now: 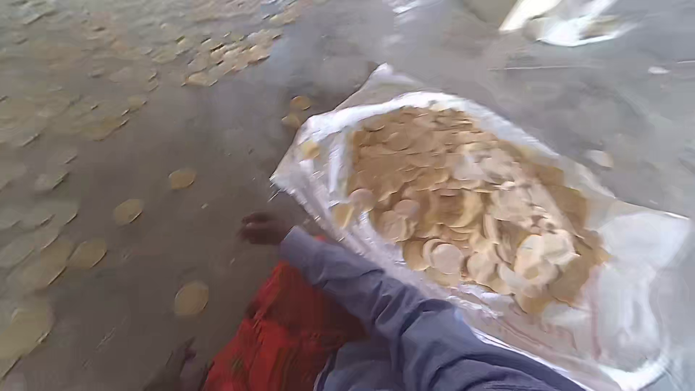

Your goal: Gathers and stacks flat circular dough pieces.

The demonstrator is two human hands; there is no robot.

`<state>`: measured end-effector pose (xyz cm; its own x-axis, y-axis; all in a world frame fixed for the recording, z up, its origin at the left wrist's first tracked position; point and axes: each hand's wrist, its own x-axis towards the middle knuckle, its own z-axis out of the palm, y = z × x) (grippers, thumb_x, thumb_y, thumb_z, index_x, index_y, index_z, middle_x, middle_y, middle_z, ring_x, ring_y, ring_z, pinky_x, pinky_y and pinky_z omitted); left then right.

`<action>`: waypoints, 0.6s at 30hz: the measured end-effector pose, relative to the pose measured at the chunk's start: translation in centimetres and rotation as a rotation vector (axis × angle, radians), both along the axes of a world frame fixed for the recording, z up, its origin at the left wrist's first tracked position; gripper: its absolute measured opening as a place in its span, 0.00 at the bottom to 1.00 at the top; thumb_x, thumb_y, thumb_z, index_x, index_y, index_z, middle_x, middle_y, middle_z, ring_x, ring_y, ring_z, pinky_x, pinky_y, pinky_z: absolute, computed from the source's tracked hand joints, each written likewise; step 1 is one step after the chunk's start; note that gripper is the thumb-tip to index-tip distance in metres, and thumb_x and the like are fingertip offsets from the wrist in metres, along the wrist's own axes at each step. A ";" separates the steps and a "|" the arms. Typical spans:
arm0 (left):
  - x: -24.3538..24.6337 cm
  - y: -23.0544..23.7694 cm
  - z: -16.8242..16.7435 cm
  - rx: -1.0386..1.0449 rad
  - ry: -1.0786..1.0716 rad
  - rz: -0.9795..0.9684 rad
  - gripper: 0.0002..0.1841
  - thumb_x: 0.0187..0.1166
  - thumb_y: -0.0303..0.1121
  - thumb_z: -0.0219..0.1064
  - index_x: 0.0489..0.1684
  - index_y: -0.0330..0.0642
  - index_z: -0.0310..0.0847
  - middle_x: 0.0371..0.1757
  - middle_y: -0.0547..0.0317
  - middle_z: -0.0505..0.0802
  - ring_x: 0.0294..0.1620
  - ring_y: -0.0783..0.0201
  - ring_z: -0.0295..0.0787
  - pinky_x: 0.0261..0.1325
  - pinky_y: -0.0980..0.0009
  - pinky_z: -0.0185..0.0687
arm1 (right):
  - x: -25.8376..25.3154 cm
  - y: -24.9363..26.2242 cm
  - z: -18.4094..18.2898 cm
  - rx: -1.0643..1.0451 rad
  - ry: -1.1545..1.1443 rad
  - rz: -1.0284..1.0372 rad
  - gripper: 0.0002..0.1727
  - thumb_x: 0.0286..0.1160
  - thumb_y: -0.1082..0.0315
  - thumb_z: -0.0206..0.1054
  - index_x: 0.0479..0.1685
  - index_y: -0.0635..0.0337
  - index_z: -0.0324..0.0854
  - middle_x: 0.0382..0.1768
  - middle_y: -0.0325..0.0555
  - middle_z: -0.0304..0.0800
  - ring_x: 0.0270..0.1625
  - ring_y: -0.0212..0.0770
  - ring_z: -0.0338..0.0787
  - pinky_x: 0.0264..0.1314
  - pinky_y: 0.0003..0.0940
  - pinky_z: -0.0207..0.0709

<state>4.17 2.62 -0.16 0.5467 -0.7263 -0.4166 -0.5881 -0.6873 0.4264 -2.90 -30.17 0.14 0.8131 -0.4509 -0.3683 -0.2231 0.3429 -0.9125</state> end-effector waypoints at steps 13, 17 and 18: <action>3.3 0.4 -5.5 0.494 0.300 0.028 0.28 0.87 0.43 0.64 0.75 0.27 0.75 0.74 0.29 0.83 0.78 0.34 0.78 0.77 0.34 0.71 | 4.9 9.2 -6.4 -1.011 0.433 0.860 0.35 0.82 0.52 0.69 0.85 0.58 0.69 0.78 0.66 0.77 0.78 0.67 0.79 0.79 0.67 0.70; 3.9 0.0 -4.6 0.349 0.340 0.018 0.21 0.88 0.37 0.62 0.65 0.25 0.82 0.69 0.28 0.85 0.75 0.32 0.80 0.75 0.34 0.73 | 5.8 17.0 -11.5 -1.279 0.365 1.109 0.52 0.75 0.38 0.67 0.96 0.54 0.50 0.95 0.64 0.43 0.96 0.66 0.46 0.90 0.69 0.49; 4.1 0.2 -3.6 0.329 0.369 0.018 0.19 0.89 0.35 0.61 0.67 0.27 0.82 0.71 0.29 0.85 0.76 0.32 0.79 0.76 0.33 0.71 | 5.5 18.4 -12.6 -1.344 0.322 1.058 0.52 0.74 0.40 0.66 0.95 0.56 0.51 0.94 0.70 0.43 0.95 0.72 0.44 0.89 0.74 0.44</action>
<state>8.28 2.78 -3.77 0.3312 -0.5152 -0.7905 -0.4253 -0.8293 0.3624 2.60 -11.80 -12.45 0.9097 0.0807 -0.4073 -0.0463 -0.9551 -0.2926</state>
